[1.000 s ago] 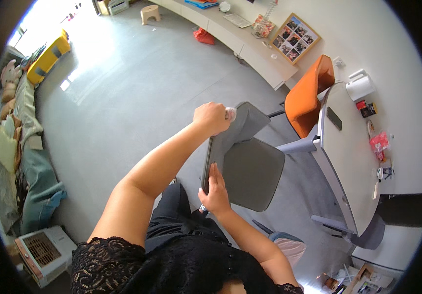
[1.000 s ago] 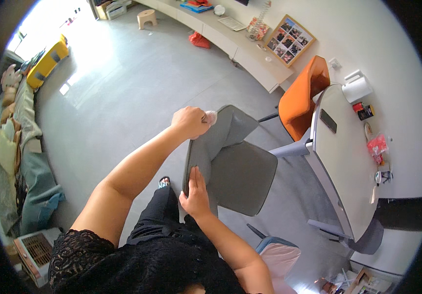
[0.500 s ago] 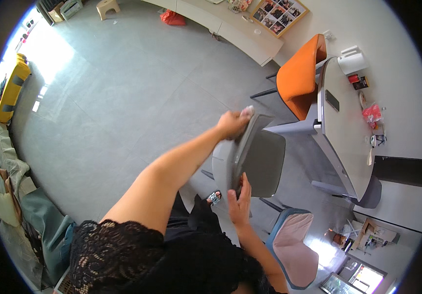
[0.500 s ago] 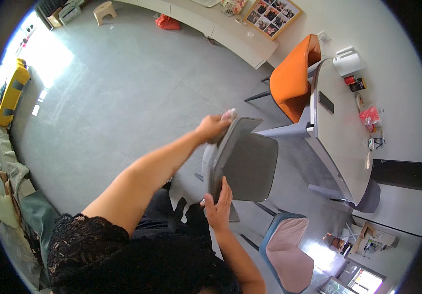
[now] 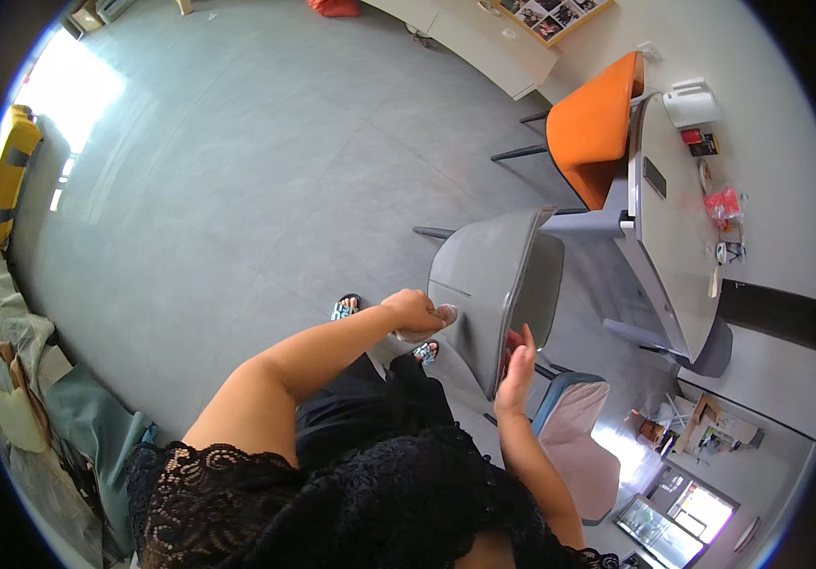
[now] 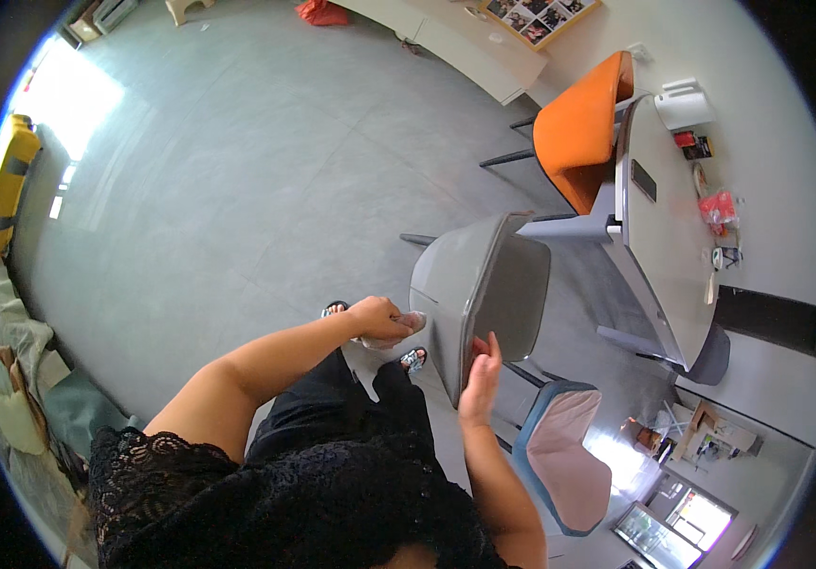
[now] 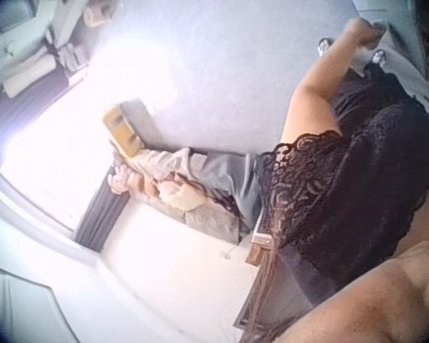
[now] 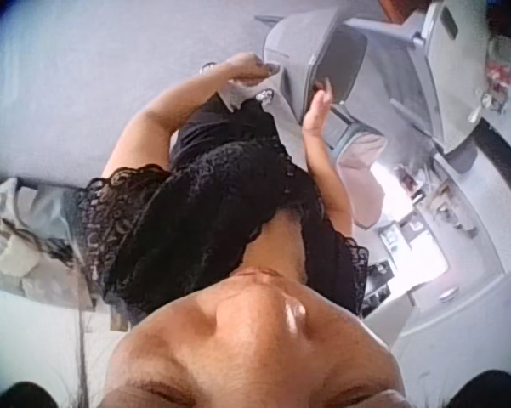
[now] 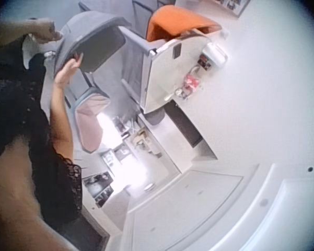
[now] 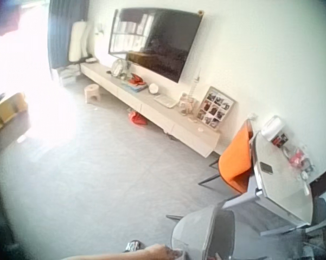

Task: The person wipes the seat and backrest of a grey upholstered chair using a cloth. They systematically clean the seat, backrest, and underside of the chair, then flip it to clean the base and legs.

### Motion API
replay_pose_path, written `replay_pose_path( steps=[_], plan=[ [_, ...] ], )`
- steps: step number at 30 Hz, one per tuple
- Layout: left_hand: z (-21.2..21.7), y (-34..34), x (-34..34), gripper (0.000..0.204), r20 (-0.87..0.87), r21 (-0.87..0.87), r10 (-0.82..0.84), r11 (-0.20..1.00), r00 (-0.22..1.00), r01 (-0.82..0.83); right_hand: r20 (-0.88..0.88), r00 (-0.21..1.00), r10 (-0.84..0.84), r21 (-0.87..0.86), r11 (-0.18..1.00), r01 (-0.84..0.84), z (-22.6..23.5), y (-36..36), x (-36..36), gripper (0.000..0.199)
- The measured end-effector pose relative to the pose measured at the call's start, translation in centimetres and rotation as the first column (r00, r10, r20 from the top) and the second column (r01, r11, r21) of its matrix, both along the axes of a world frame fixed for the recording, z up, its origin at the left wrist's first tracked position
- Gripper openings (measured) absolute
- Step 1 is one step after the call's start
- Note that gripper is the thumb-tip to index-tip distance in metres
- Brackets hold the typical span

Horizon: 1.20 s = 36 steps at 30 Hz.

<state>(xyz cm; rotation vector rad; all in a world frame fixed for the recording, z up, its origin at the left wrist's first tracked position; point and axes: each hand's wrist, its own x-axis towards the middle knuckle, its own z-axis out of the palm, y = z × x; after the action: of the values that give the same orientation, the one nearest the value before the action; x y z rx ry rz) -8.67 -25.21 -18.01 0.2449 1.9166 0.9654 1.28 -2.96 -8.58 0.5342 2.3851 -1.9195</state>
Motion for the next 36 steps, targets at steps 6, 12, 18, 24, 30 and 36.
replay_pose_path(
  steps=[6, 12, 18, 24, 30, 36],
  plan=[
    [1.5, -0.3, -2.8, 0.06, -0.022, 0.158, 0.339, 0.93, 0.94, -0.332, 0.155, 0.945, -0.288, 0.227, 0.941, 0.25, 0.4, 3.1, 4.2, 0.067],
    [1.0, 8.3, -4.2, 0.052, -0.222, 0.606, 0.746, 0.609, 0.627, -0.511, -0.169, 0.978, 0.123, 0.443, 0.896, -0.036, 3.6, -1.1, 0.5, 0.059],
    [-10.8, 9.1, -3.5, 0.05, -0.077, 0.064, 0.56, 0.829, 0.825, -0.556, -0.073, 0.905, 0.419, 0.617, 0.732, -0.289, 5.0, -5.4, -6.7, 0.074],
    [-8.6, 8.9, -4.3, 0.03, -0.291, 0.516, 0.773, 0.623, 0.563, -0.588, -0.064, 0.837, 0.544, 0.745, 0.584, -0.322, 5.5, -3.1, -12.9, 0.08],
    [-17.7, 10.3, -3.2, 0.028, 0.01, 0.571, 0.878, 0.388, 0.479, -0.724, 0.124, 0.578, 0.807, 0.811, 0.253, -0.527, 3.5, -6.2, -21.1, 0.052],
    [-23.5, 10.3, -5.4, 0.04, 0.431, 0.082, 0.788, 0.45, 0.439, -0.889, 0.736, 0.129, 0.665, 0.469, -0.363, -0.805, 1.9, -8.4, -25.8, 0.042]
  ],
)
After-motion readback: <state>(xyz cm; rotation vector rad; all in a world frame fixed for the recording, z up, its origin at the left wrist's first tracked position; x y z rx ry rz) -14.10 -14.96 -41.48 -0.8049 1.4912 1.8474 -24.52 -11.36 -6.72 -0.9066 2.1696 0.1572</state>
